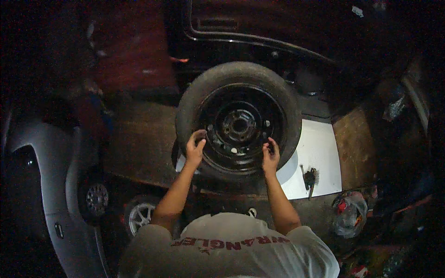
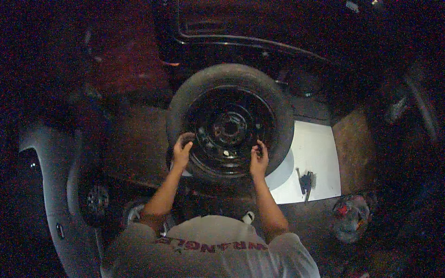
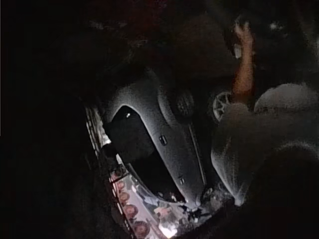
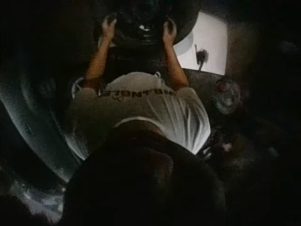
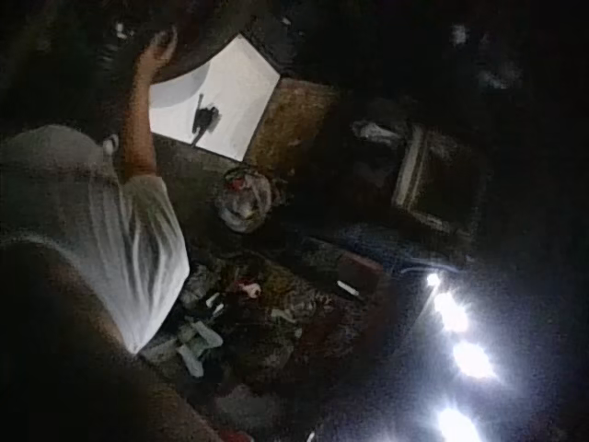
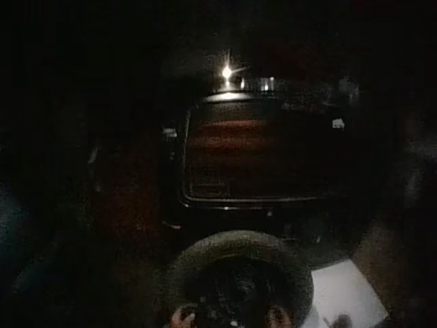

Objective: The person scrubs a black steel wheel with a wire brush and then scrubs a silver alloy wheel with the same brush. The person repeatedly scrubs the inner rim and spokes of each wheel while holding it in place.

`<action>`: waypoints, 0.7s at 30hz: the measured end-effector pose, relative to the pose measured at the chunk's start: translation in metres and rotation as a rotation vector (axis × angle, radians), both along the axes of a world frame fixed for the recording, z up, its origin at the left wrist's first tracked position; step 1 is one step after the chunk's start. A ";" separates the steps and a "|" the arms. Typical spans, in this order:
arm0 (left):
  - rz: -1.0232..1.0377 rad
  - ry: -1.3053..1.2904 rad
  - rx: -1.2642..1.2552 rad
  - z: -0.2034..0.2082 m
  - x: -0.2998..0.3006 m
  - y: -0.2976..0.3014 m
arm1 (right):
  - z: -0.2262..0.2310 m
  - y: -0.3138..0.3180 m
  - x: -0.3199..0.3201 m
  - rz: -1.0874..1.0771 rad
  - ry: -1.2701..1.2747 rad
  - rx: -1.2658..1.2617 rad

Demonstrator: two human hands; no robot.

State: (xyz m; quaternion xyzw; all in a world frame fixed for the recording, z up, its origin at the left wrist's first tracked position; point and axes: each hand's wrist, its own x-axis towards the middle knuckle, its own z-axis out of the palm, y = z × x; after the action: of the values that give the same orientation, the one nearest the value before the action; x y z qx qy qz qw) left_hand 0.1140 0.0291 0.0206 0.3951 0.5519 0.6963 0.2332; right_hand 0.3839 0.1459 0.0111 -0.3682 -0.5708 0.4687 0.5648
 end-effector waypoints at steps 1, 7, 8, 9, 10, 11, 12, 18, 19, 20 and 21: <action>-0.020 0.017 -0.003 0.004 -0.004 0.003 | -0.001 0.000 -0.004 -0.030 -0.028 0.011; -0.094 -0.040 -0.012 0.009 -0.020 0.016 | 0.001 -0.013 -0.018 -0.071 -0.099 -0.053; -0.106 -0.027 -0.002 0.012 -0.022 0.020 | 0.003 -0.012 -0.018 -0.080 -0.088 -0.046; -0.117 -0.014 0.009 0.015 -0.023 0.024 | 0.005 -0.011 -0.018 -0.087 -0.078 -0.038; -0.127 -0.031 0.014 0.016 -0.024 0.026 | 0.004 -0.012 -0.016 -0.091 -0.070 -0.035; -0.135 -0.049 0.020 0.017 -0.025 0.031 | 0.002 -0.010 -0.013 -0.104 -0.073 -0.033; -0.141 -0.066 0.026 0.019 -0.027 0.036 | -0.001 -0.004 -0.010 -0.115 -0.075 -0.030; 0.013 0.108 0.103 0.038 -0.034 0.037 | 0.000 0.015 0.012 -0.142 -0.080 0.012; 0.060 0.156 0.146 0.036 -0.039 0.037 | 0.002 0.021 0.014 -0.166 -0.095 0.050; 0.125 0.244 0.140 0.033 -0.042 0.036 | 0.005 0.027 0.016 -0.189 -0.110 0.089; 0.165 0.283 0.137 0.030 -0.044 0.036 | 0.008 0.035 0.019 -0.213 -0.125 0.128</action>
State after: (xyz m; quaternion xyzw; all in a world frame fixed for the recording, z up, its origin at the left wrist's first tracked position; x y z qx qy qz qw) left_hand 0.0699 0.0654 0.0508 0.4574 0.5611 0.6866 0.0679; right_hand 0.4027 0.1809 0.0194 -0.4184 -0.5912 0.3449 0.5971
